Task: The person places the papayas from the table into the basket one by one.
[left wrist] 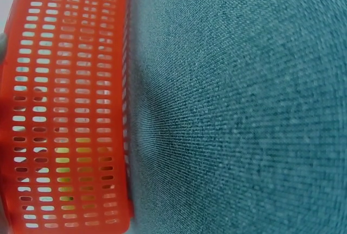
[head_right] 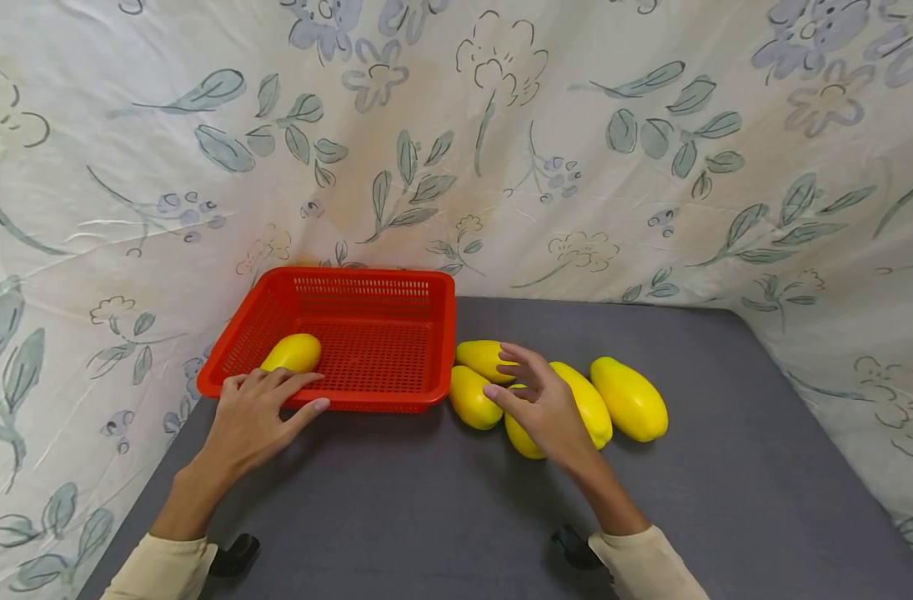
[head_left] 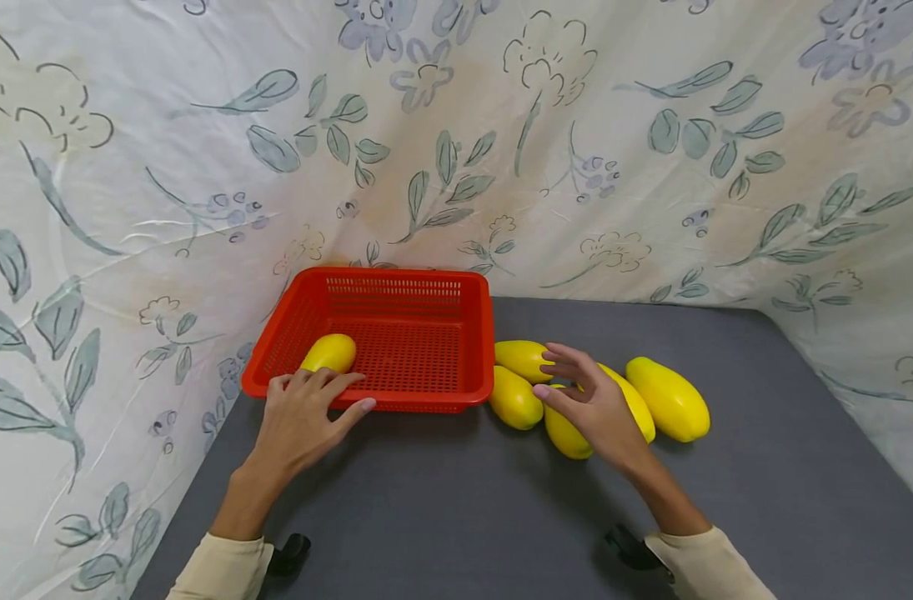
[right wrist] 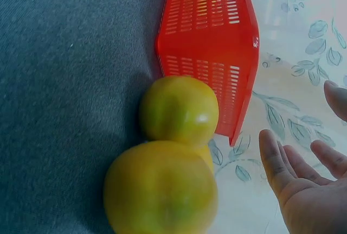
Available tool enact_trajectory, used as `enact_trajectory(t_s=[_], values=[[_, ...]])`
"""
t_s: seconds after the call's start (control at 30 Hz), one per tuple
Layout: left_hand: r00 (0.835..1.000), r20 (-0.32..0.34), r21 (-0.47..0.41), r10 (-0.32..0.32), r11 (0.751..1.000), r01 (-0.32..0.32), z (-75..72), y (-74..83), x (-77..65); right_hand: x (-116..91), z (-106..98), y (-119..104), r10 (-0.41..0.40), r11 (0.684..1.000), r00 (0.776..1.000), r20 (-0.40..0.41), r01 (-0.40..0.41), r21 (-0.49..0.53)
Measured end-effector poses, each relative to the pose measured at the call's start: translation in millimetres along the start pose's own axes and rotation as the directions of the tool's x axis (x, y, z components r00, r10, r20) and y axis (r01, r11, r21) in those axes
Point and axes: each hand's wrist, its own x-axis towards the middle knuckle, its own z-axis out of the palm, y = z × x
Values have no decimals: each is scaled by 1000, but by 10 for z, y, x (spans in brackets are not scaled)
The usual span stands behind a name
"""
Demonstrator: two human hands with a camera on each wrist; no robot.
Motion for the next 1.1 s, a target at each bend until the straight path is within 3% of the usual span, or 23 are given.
enact_trajectory(t_s=[0.6, 1.1], values=[[1000, -2, 14, 1, 1000, -1, 13, 1, -8, -98, -226, 126, -24, 1000, 998, -58, 25, 18], [1000, -9, 5, 5, 1000, -4, -1, 7, -18, -202, -469, 245, -11, 991, 988, -153, -9, -131]])
